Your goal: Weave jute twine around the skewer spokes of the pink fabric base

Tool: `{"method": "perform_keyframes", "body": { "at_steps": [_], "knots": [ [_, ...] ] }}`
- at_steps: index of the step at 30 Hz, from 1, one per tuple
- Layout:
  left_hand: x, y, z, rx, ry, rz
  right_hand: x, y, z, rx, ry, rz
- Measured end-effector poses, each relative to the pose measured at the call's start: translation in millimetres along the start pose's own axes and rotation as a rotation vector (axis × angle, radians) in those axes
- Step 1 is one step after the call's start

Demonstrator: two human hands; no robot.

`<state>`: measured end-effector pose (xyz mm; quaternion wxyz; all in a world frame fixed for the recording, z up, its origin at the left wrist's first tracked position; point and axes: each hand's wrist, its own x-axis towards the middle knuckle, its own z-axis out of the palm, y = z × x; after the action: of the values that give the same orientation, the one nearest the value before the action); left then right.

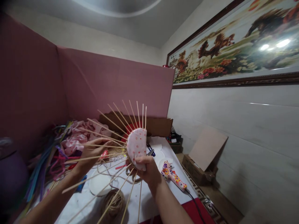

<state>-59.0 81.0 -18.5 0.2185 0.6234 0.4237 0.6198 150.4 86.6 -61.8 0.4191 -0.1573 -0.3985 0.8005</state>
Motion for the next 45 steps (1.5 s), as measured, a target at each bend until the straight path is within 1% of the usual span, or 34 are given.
{"method": "perform_keyframes", "body": {
  "at_steps": [3,5,9,11,13,17,19,24,30,35,40,42,45],
  "knots": [
    [1,-6,-4.8,0.069,-0.013,0.057,-1,3,3,-0.068,-0.055,0.06],
    [1,-8,-6.4,0.097,-0.01,0.1,-1,7,3,-0.088,-0.065,0.077],
    [1,-5,-7.5,0.165,-0.06,0.152,0,12,4,-0.06,-0.028,0.056],
    [1,-2,-9.1,0.236,-0.067,0.175,0,12,5,-0.064,-0.041,0.048],
    [3,0,-12.4,0.321,-0.039,0.234,1,11,5,-0.078,-0.052,0.053],
    [9,0,-23.6,0.506,0.052,0.417,3,9,3,-0.098,-0.023,0.071],
    [12,0,-30.3,0.569,0.099,0.47,3,9,1,-0.1,-0.008,0.076],
    [17,5,-46.8,0.571,0.244,0.51,5,8,-1,-0.057,0.075,0.057],
    [17,14,-59.9,0.631,0.301,0.593,8,10,-4,0.0,0.142,0.049],
    [15,15,-63.2,0.639,0.311,0.682,7,10,-3,0.023,0.2,0.061],
    [13,16,-65.7,0.675,0.294,0.697,9,9,-4,0.024,0.267,0.07],
    [14,17,-67.3,0.686,0.273,0.701,9,8,-6,0.002,0.267,0.087],
    [16,19,-72.0,0.666,0.237,0.688,9,6,-9,-0.059,0.219,0.094]
  ]
}}
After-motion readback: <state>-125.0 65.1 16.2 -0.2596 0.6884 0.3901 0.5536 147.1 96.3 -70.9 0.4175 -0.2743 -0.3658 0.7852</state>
